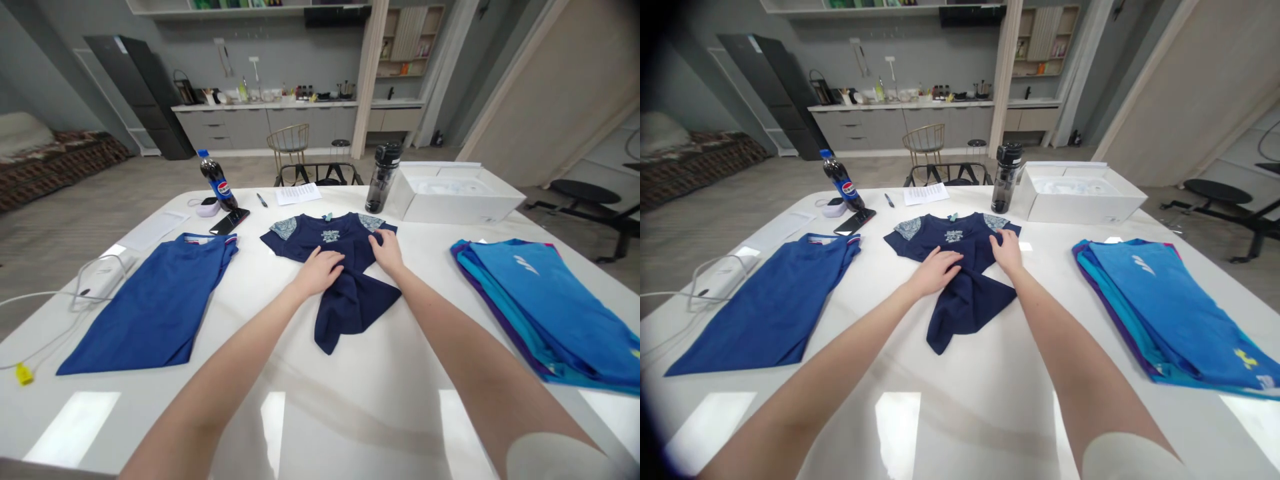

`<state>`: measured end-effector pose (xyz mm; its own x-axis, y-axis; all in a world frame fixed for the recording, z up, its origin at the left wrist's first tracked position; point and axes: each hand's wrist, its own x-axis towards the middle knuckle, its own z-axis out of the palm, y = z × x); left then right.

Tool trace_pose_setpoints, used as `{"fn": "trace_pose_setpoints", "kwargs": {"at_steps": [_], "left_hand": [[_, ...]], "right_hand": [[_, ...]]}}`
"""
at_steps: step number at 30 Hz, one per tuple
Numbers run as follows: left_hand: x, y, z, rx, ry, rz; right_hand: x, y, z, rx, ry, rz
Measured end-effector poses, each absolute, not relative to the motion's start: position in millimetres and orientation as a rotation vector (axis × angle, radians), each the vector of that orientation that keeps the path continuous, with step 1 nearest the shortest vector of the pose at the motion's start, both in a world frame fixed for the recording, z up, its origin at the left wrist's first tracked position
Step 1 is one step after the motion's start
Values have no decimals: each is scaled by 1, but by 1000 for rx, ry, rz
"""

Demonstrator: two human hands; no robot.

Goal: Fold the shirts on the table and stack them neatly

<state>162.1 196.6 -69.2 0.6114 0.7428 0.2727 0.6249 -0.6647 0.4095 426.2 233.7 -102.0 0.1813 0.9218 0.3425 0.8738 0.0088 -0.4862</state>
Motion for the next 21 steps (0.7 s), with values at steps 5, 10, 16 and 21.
{"fn": "trace_pose_setpoints", "kwargs": {"at_steps": [5, 10, 16, 21], "left_hand": [[182, 144, -57, 2562, 1117, 524], [188, 125, -55, 2512, 1277, 504], [176, 104, -41, 2641, 1256, 492], [155, 83, -17, 2811, 991, 498]], "right_hand": [[415, 152, -90, -1750, -1803, 430], [408, 85, -73, -1675, -1968, 681], [389, 42, -36, -1534, -2080, 432], [367, -6, 0, -1283, -2137, 442]]}}
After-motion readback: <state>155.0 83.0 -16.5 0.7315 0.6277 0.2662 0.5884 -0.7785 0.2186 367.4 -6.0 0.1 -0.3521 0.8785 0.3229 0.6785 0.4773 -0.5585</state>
